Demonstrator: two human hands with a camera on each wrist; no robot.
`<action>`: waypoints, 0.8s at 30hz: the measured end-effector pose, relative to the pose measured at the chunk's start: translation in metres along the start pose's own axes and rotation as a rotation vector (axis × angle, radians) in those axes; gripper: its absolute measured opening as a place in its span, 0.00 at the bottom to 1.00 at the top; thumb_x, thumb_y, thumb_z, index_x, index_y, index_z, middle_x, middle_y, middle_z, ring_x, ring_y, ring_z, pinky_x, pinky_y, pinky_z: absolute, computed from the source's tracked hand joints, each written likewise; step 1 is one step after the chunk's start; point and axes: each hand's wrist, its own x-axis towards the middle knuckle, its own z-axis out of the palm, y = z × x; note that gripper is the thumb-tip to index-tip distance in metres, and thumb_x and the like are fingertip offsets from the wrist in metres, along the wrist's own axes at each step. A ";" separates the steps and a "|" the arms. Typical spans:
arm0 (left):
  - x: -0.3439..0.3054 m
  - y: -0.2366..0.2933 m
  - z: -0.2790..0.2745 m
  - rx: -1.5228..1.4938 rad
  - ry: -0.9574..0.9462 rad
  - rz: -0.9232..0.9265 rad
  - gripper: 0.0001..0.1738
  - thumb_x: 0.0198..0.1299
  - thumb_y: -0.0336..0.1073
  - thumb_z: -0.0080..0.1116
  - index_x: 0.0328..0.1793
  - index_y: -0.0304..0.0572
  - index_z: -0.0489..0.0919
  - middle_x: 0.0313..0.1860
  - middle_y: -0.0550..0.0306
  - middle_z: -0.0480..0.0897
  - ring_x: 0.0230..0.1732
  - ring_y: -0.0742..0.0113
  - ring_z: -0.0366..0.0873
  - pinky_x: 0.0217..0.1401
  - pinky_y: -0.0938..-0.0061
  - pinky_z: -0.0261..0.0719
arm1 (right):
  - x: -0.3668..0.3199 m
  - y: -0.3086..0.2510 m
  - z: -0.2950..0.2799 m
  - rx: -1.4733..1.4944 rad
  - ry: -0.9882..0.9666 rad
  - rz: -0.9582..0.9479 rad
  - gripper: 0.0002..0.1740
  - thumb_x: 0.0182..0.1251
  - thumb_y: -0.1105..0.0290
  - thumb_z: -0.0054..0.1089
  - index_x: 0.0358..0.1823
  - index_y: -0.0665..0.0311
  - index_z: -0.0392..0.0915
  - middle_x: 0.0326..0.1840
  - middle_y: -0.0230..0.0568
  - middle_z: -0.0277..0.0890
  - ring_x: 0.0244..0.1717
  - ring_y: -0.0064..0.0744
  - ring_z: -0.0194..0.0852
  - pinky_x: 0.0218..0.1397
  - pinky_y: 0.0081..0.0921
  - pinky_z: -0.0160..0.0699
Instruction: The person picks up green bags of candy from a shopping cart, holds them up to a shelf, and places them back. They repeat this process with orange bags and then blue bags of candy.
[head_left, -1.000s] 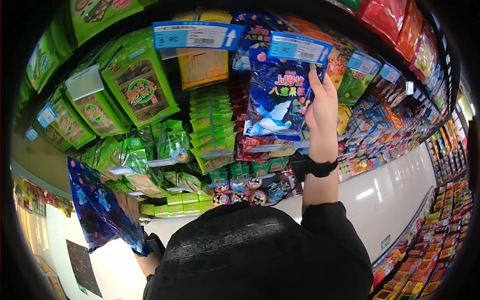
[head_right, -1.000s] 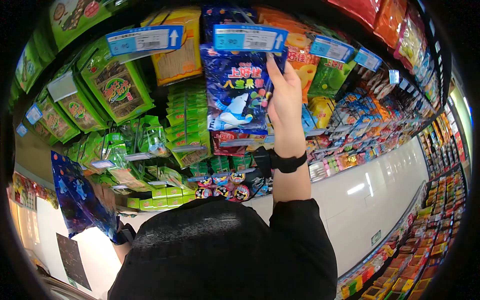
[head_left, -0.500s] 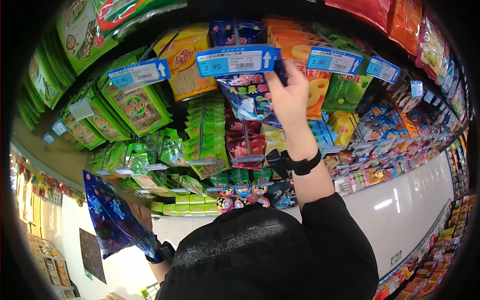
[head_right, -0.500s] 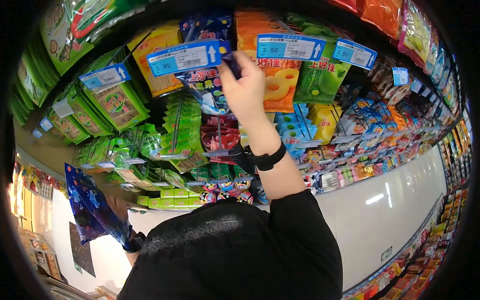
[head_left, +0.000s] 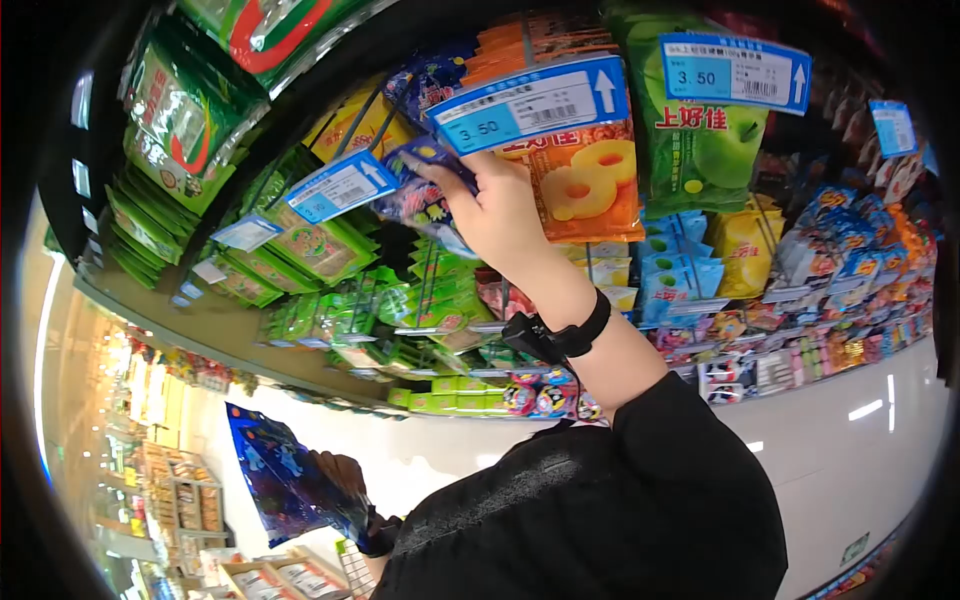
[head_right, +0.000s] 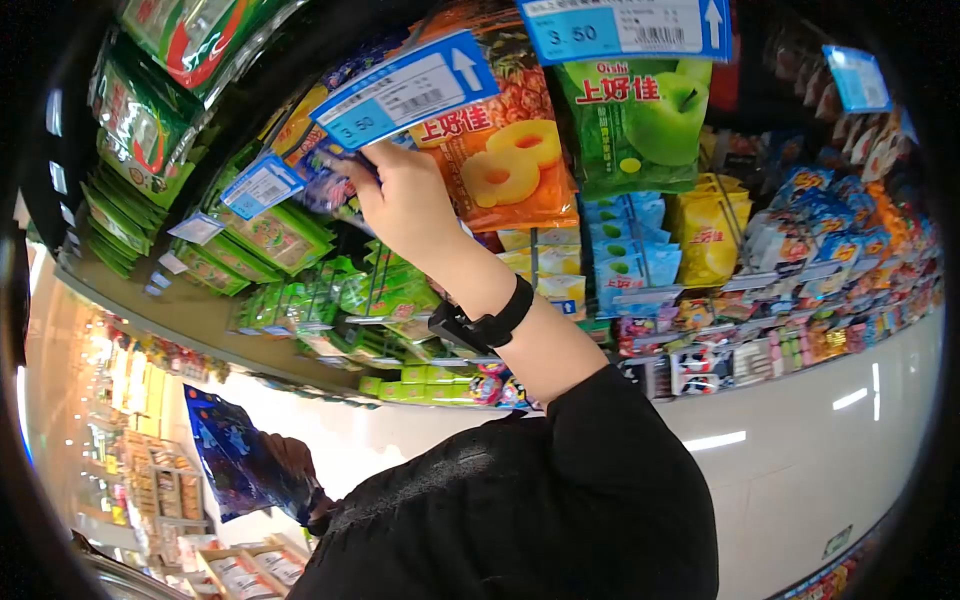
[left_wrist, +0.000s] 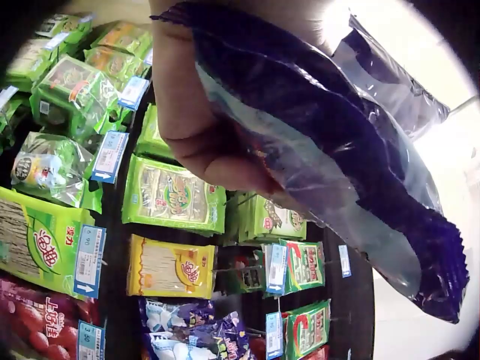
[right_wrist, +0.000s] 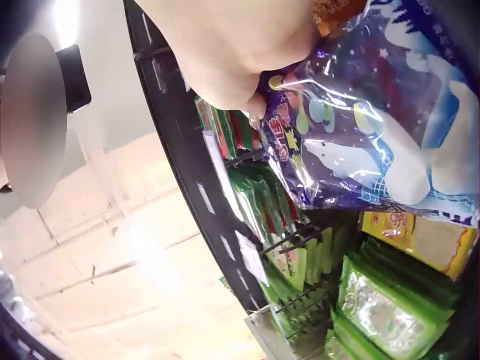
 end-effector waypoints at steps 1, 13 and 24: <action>0.001 0.002 0.003 0.013 0.006 -0.008 0.25 0.59 0.52 0.54 0.29 0.32 0.68 0.17 0.52 0.69 0.14 0.62 0.67 0.12 0.74 0.65 | -0.001 0.002 0.002 0.092 -0.016 -0.061 0.11 0.57 0.75 0.58 0.43 0.63 0.76 0.34 0.49 0.78 0.34 0.51 0.76 0.35 0.34 0.74; -0.001 0.006 0.070 0.154 0.029 -0.036 0.24 0.61 0.53 0.50 0.27 0.37 0.67 0.16 0.57 0.67 0.12 0.69 0.63 0.15 0.78 0.62 | 0.013 0.007 0.012 0.141 -0.025 -0.085 0.09 0.53 0.75 0.55 0.38 0.63 0.75 0.31 0.50 0.76 0.32 0.53 0.74 0.36 0.43 0.72; 0.006 0.005 0.085 0.184 0.055 -0.075 0.24 0.60 0.53 0.52 0.29 0.37 0.67 0.17 0.57 0.67 0.14 0.70 0.65 0.17 0.78 0.65 | 0.009 0.011 0.013 -0.047 -0.106 0.045 0.02 0.48 0.73 0.55 0.24 0.60 0.76 0.22 0.44 0.76 0.28 0.45 0.77 0.34 0.38 0.75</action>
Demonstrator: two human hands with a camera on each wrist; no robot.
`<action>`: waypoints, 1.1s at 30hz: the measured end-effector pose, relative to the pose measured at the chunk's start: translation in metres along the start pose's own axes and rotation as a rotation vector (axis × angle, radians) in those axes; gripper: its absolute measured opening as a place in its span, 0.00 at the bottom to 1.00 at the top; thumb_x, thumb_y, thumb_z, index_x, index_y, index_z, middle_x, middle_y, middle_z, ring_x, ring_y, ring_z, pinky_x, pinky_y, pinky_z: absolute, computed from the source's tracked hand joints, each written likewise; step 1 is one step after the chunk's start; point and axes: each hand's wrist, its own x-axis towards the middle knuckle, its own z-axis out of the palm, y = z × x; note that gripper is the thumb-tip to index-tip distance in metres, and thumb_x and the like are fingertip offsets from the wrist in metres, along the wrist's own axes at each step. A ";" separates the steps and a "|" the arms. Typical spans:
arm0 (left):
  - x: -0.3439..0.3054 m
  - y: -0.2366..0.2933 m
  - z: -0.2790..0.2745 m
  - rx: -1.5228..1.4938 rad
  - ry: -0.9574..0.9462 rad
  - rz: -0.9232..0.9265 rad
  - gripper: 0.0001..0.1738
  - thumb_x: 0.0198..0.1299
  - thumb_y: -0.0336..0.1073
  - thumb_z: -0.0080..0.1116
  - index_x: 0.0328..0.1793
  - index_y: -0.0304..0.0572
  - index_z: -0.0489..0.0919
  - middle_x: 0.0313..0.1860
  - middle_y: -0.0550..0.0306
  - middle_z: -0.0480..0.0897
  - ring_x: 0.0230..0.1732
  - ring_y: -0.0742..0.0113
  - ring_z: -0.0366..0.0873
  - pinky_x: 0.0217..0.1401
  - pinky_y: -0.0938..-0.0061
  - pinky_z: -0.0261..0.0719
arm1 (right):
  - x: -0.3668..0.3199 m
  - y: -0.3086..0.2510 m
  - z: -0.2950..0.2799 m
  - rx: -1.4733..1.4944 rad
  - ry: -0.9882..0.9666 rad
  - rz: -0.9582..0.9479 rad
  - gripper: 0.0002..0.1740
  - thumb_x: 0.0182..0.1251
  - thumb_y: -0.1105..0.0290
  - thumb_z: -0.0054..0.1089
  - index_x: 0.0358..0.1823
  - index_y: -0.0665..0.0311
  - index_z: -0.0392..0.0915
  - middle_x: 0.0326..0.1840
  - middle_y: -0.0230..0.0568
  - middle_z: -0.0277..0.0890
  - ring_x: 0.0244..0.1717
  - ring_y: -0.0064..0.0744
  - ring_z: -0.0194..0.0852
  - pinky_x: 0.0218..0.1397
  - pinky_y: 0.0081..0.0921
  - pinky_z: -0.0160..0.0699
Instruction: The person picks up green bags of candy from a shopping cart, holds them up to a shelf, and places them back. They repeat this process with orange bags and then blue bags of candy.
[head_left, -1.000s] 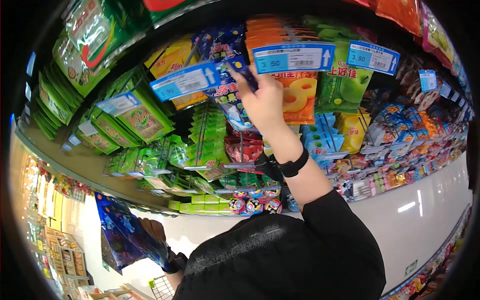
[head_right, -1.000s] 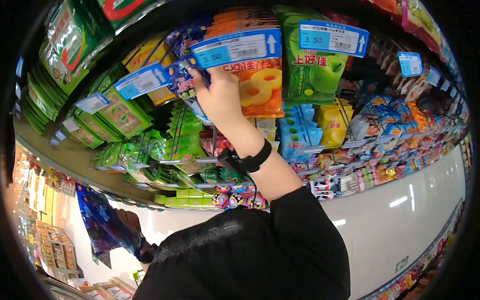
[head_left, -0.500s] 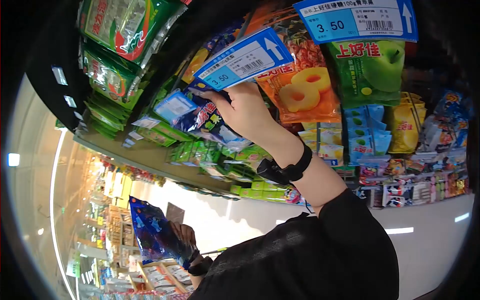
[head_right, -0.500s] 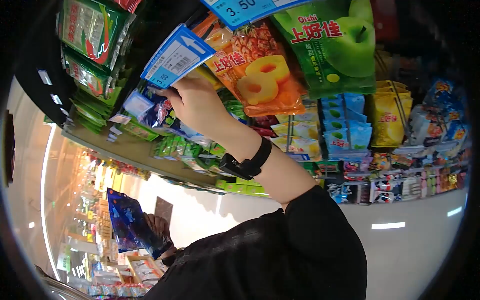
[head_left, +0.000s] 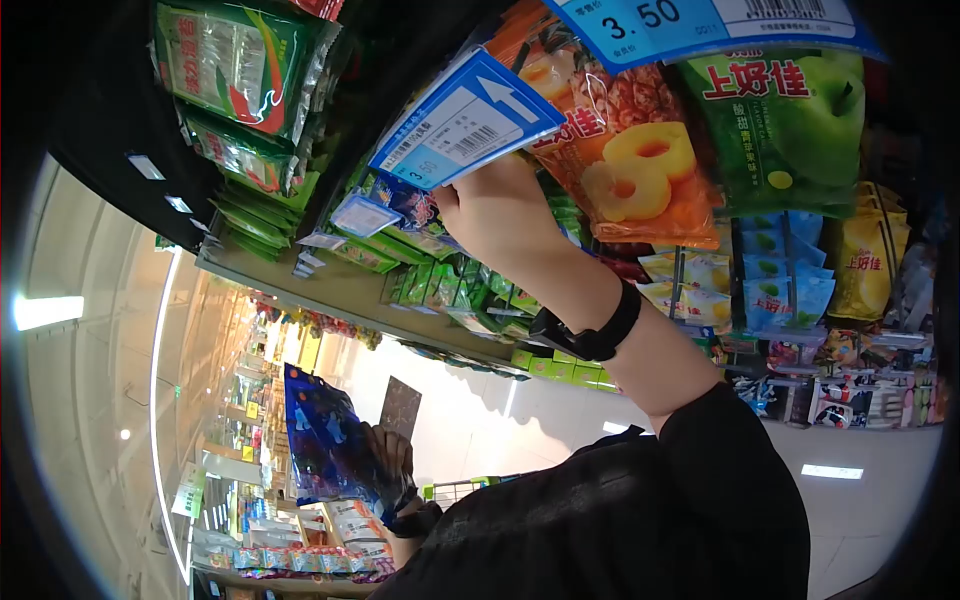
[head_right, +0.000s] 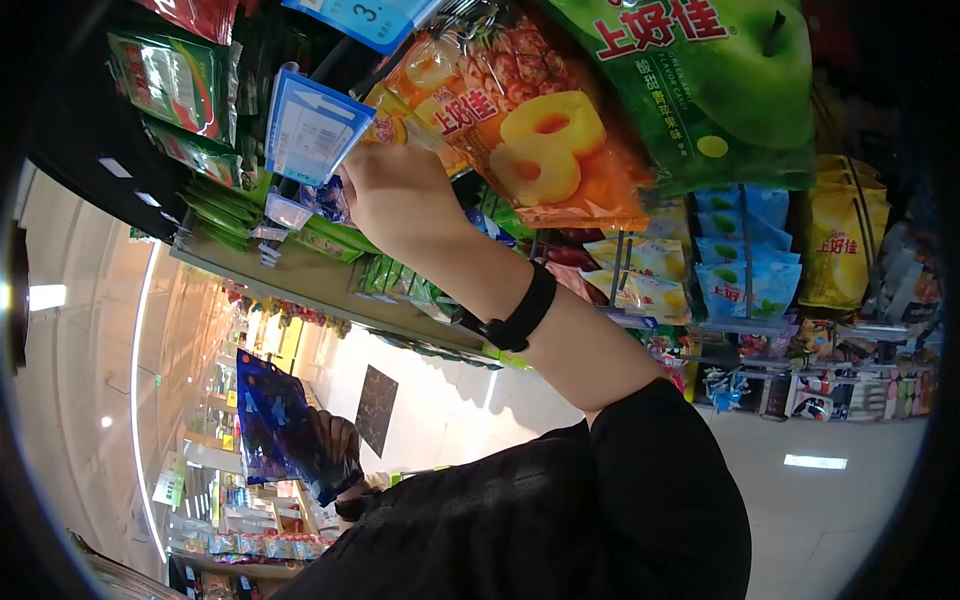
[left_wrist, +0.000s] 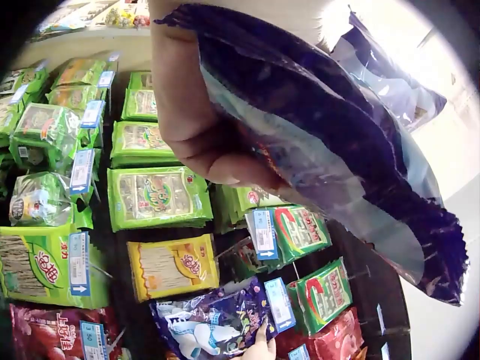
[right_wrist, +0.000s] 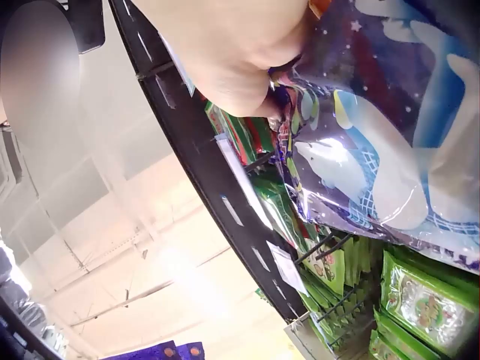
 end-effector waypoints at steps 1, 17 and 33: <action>0.002 -0.001 0.000 -0.003 -0.004 -0.007 0.24 0.60 0.53 0.52 0.29 0.37 0.67 0.17 0.57 0.67 0.14 0.70 0.65 0.18 0.79 0.65 | 0.001 0.000 0.000 -0.013 0.021 -0.002 0.02 0.47 0.74 0.56 0.24 0.61 0.76 0.22 0.44 0.76 0.28 0.45 0.77 0.33 0.38 0.75; 0.024 -0.018 -0.047 -0.055 0.061 -0.020 0.18 0.63 0.43 0.50 0.28 0.37 0.66 0.18 0.55 0.66 0.15 0.65 0.62 0.14 0.77 0.61 | 0.017 0.038 0.022 -0.343 0.157 0.041 0.12 0.57 0.70 0.48 0.40 0.63 0.76 0.43 0.52 0.75 0.43 0.52 0.74 0.45 0.43 0.73; 0.075 -0.016 -0.217 0.357 0.216 -0.085 0.28 0.68 0.46 0.39 0.69 0.37 0.59 0.60 0.52 0.72 0.51 0.62 0.76 0.54 0.69 0.75 | 0.041 0.042 0.067 -0.689 0.359 -0.256 0.29 0.60 0.71 0.52 0.61 0.76 0.55 0.64 0.66 0.50 0.67 0.60 0.50 0.67 0.42 0.56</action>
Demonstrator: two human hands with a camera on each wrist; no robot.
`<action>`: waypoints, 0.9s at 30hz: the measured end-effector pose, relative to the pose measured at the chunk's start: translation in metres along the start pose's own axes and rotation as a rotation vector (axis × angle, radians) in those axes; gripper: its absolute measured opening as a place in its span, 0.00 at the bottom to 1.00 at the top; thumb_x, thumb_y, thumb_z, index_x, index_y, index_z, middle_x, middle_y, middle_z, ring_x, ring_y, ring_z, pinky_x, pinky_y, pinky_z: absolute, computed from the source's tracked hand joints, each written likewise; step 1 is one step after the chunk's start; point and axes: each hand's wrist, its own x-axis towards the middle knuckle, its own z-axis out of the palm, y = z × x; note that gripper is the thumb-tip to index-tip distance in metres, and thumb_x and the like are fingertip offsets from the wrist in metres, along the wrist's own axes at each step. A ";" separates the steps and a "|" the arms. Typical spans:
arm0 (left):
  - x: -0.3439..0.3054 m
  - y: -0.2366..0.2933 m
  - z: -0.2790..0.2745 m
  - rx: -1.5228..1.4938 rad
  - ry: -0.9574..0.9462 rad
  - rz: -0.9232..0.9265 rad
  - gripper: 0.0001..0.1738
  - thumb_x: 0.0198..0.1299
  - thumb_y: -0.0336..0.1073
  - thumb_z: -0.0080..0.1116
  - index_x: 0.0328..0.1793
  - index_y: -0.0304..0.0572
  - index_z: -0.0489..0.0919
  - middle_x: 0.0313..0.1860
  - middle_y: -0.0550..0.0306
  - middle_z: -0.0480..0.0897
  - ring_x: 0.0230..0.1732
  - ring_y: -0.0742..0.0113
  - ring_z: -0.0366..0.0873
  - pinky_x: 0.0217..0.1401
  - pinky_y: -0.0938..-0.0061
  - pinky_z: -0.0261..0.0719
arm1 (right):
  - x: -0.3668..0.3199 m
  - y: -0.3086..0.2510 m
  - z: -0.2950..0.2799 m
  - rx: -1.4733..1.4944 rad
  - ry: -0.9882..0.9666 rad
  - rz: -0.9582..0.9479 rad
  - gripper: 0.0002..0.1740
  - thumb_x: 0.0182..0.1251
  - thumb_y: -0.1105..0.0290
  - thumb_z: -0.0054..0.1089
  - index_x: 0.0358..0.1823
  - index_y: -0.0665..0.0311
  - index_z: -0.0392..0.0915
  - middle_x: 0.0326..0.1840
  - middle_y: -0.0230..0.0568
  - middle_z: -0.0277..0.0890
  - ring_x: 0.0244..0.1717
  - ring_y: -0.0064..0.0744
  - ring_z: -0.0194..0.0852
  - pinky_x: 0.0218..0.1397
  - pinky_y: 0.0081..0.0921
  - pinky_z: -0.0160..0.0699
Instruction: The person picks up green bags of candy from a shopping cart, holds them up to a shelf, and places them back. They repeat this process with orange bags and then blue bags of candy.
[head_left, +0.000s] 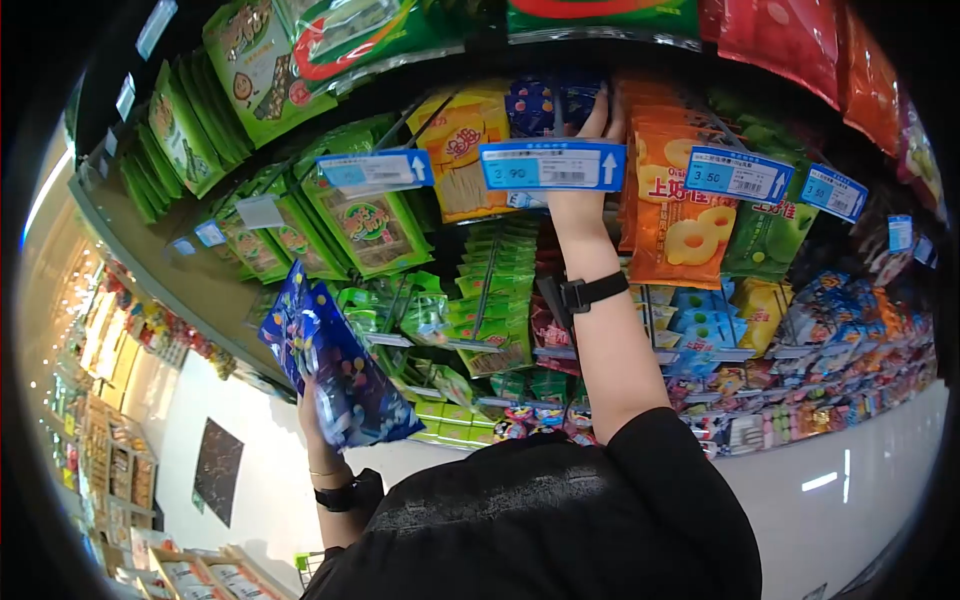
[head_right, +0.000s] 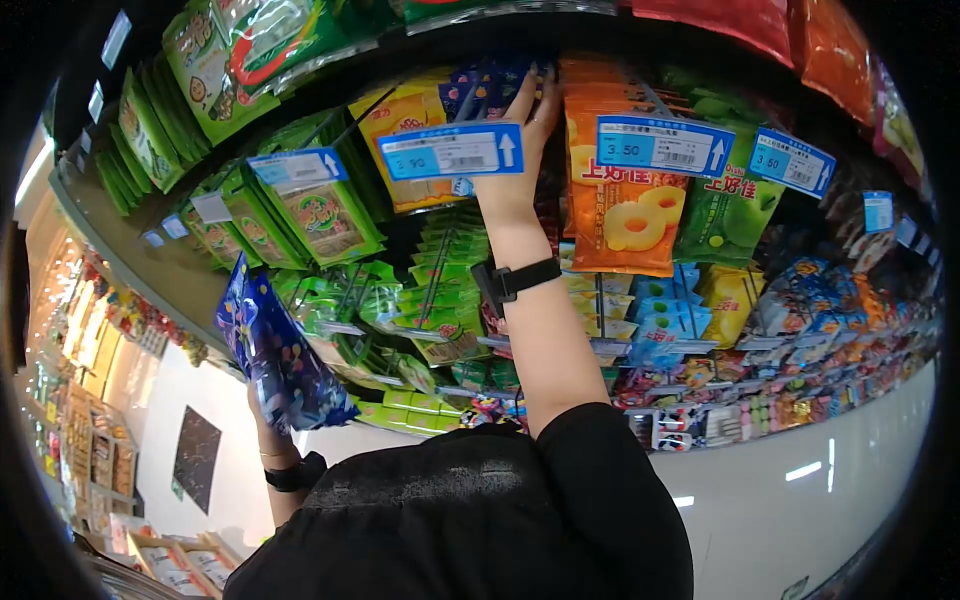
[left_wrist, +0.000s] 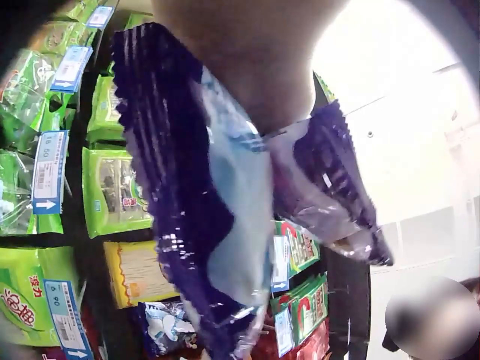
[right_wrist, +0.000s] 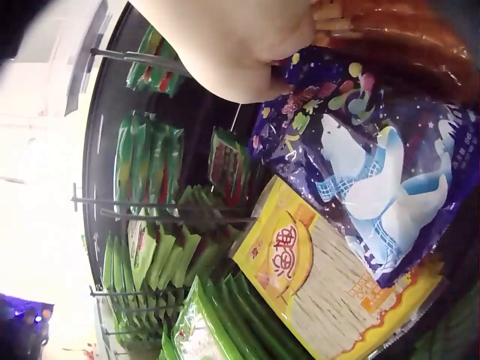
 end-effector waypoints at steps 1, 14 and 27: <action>0.004 0.005 0.012 -0.159 0.124 -0.091 0.27 0.69 0.45 0.40 0.66 0.34 0.62 0.55 0.50 0.75 0.47 0.62 0.78 0.51 0.71 0.76 | -0.006 -0.008 -0.005 -0.011 -0.029 0.008 0.31 0.59 0.72 0.53 0.61 0.76 0.54 0.67 0.65 0.44 0.69 0.59 0.42 0.70 0.43 0.48; 0.053 0.018 0.072 0.297 -0.156 0.115 0.14 0.57 0.33 0.58 0.46 0.31 0.77 0.35 0.60 0.81 0.33 0.76 0.73 0.38 0.78 0.73 | -0.132 -0.119 -0.085 0.796 -0.857 0.455 0.20 0.58 0.74 0.59 0.51 0.71 0.69 0.50 0.42 0.68 0.46 0.27 0.71 0.47 0.23 0.73; 0.075 -0.001 0.071 0.409 -0.533 0.136 0.14 0.63 0.35 0.49 0.49 0.36 0.79 0.24 0.58 0.77 0.24 0.75 0.69 0.30 0.79 0.69 | -0.153 -0.110 -0.076 0.864 -0.391 1.205 0.17 0.63 0.71 0.56 0.54 0.65 0.73 0.41 0.29 0.77 0.27 0.12 0.67 0.27 0.11 0.64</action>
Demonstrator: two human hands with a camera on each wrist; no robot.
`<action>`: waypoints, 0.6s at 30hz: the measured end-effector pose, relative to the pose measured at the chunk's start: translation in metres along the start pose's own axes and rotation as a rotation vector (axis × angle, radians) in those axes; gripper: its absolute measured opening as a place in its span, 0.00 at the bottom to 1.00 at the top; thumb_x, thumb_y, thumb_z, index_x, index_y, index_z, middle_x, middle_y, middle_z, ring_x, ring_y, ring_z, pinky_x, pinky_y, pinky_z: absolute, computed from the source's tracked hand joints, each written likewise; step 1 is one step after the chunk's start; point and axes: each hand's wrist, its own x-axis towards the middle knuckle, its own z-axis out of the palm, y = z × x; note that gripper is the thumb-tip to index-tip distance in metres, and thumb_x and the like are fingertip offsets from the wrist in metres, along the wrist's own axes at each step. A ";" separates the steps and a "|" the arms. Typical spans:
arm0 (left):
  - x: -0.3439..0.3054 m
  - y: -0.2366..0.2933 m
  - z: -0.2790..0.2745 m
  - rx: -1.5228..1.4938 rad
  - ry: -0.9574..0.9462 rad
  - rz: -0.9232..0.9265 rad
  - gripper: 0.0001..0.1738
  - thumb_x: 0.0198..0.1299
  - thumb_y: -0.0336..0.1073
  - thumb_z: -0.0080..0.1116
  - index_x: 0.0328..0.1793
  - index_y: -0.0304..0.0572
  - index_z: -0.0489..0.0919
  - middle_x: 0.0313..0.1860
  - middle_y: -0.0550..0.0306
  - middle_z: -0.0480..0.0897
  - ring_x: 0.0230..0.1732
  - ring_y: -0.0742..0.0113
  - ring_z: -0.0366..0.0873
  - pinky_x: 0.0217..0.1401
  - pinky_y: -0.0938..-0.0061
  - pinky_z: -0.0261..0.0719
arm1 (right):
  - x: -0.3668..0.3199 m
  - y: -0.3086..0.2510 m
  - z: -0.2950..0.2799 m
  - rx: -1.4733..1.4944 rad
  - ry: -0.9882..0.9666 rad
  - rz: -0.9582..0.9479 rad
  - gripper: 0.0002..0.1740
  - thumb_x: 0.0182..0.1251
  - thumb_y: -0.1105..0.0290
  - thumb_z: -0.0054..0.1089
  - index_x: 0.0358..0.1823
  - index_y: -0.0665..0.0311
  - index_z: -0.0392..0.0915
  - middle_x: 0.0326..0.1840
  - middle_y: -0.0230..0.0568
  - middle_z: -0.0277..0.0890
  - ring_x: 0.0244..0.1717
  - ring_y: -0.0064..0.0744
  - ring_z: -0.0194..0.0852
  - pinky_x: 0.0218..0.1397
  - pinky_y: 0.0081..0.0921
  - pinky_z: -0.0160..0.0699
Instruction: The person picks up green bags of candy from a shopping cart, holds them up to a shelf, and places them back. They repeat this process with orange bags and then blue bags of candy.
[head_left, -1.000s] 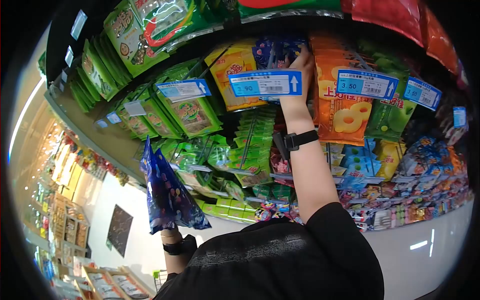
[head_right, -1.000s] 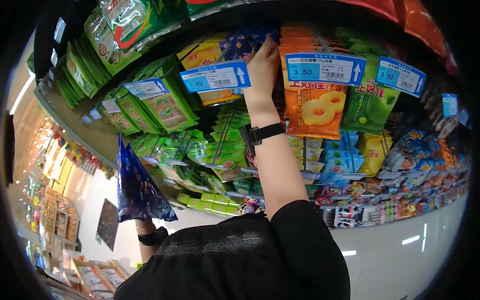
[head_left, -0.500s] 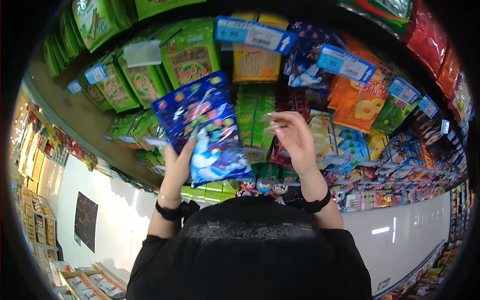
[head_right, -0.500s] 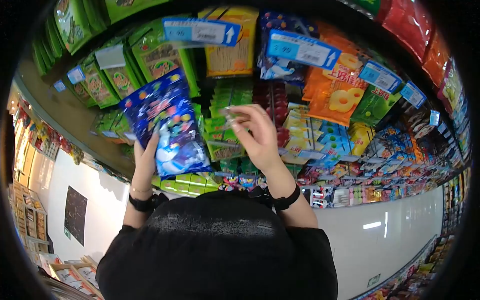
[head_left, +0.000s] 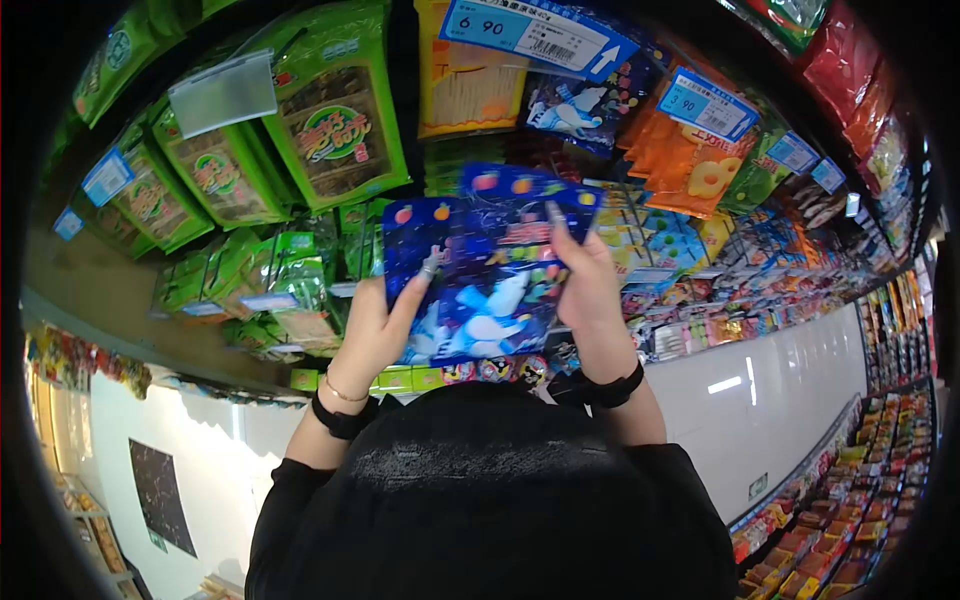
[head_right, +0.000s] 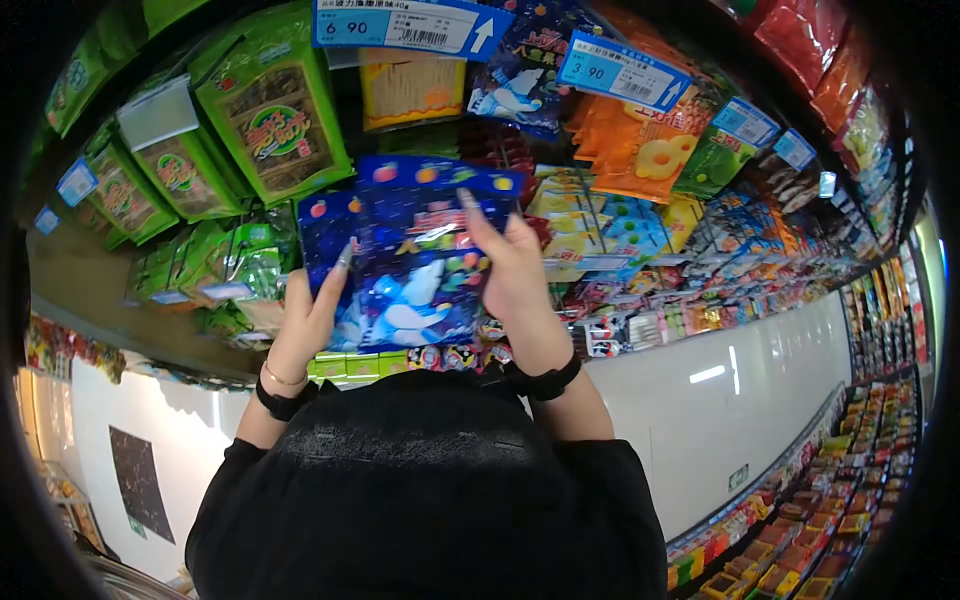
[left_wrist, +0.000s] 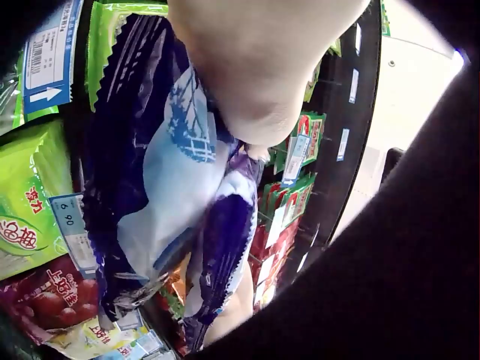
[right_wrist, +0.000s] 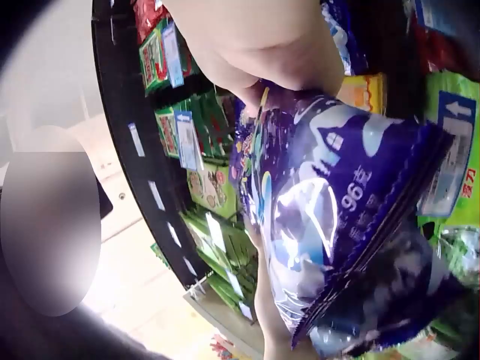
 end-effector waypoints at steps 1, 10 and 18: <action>-0.002 -0.002 -0.002 -0.011 0.064 0.000 0.14 0.64 0.35 0.48 0.50 0.34 0.78 0.24 0.59 0.76 0.25 0.76 0.68 0.31 0.79 0.68 | 0.005 -0.006 -0.015 0.019 -0.010 -0.062 0.18 0.65 0.71 0.53 0.56 0.65 0.70 0.45 0.33 0.77 0.33 0.15 0.72 0.31 0.11 0.68; -0.042 -0.057 -0.046 -0.172 0.170 -0.161 0.15 0.64 0.33 0.48 0.52 0.30 0.76 0.42 0.52 0.80 0.41 0.68 0.75 0.47 0.73 0.72 | 0.038 -0.088 -0.045 -0.333 0.204 -0.508 0.17 0.68 0.68 0.50 0.55 0.70 0.68 0.51 0.43 0.74 0.48 0.32 0.76 0.51 0.30 0.76; -0.067 -0.093 -0.052 -0.237 0.058 -0.178 0.16 0.62 0.33 0.49 0.51 0.27 0.73 0.44 0.44 0.79 0.43 0.60 0.77 0.49 0.70 0.72 | 0.047 -0.103 -0.029 -0.393 0.136 -0.547 0.22 0.70 0.63 0.47 0.59 0.69 0.63 0.56 0.44 0.70 0.53 0.37 0.72 0.56 0.37 0.72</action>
